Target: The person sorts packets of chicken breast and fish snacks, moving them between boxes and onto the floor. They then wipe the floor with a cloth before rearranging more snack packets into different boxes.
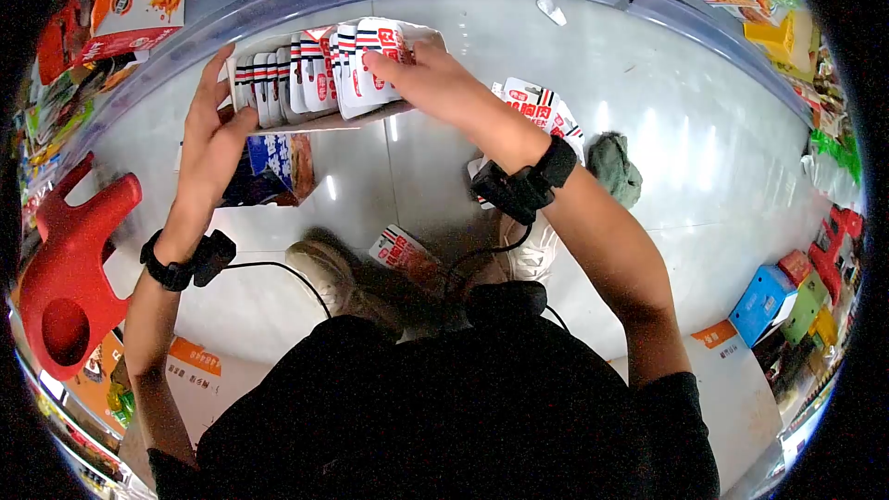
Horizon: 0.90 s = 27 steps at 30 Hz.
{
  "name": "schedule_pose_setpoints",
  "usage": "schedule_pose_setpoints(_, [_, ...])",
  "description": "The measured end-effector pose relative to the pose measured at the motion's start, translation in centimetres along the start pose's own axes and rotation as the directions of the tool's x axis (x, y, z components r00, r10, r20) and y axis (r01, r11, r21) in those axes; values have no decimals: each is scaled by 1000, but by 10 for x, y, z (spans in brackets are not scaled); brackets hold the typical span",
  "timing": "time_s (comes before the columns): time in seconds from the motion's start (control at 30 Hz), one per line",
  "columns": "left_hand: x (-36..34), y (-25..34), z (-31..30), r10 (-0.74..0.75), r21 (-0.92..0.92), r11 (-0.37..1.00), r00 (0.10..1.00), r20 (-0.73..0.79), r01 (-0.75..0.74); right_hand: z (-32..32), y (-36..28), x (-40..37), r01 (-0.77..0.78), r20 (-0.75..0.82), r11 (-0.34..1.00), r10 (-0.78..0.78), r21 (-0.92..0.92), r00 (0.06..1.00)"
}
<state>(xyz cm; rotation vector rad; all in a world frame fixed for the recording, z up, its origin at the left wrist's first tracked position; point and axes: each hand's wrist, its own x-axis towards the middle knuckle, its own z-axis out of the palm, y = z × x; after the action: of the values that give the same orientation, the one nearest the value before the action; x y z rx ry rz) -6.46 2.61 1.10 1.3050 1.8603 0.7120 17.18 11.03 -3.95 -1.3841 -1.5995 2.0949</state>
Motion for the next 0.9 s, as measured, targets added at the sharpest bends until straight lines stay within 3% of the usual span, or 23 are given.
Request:
schedule_pose_setpoints(0.1, [3,-2,-5,-98,-148,984,995,14,99,-4,6,12,-145,127,902,102,407,987])
schedule_pose_setpoints(0.3, [5,1,-6,-133,-95,986,989,64,139,-2,16,24,-146,138,835,85,530,987])
schedule_pose_setpoints(0.4, [7,-6,-3,-46,-142,988,997,55,53,14,16,23,-126,137,809,57,575,989])
schedule_pose_setpoints(0.47, [10,-4,-1,-36,54,998,999,36,35,27,-1,12,-133,166,904,70,406,984])
schedule_pose_setpoints(0.53, [13,-11,0,-10,50,999,999,45,8,46,18,29,-116,-5,929,126,352,992])
schedule_pose_setpoints(0.6, [15,-18,3,108,127,986,994,0,-107,59,33,43,-115,-135,989,127,88,983])
schedule_pose_setpoints(0.63, [14,-18,5,110,127,986,994,5,-109,62,34,44,-116,-138,989,128,91,982])
schedule_pose_setpoints(0.7, [10,-15,11,213,155,968,973,-84,-199,65,32,40,-186,-283,969,135,-162,950])
schedule_pose_setpoints(0.73, [3,2,13,215,152,968,974,-76,-202,64,27,36,-192,-290,969,140,-158,947])
schedule_pose_setpoints(0.77, [-7,23,12,434,396,837,899,-61,-378,63,22,31,-197,-284,951,126,-238,950])
schedule_pose_setpoints(0.8, [-13,37,12,624,606,618,781,10,-502,63,20,28,-201,-278,928,113,-314,954])
schedule_pose_setpoints(0.83, [-14,31,10,724,552,476,662,197,-685,68,28,32,-167,-304,945,77,-281,950])
schedule_pose_setpoints(0.87, [-16,35,14,726,547,472,657,204,-691,68,31,32,-171,-310,947,81,-274,947])
schedule_pose_setpoints(0.9, [-20,42,23,649,565,448,687,328,-693,69,30,29,-155,-334,959,70,-237,940])
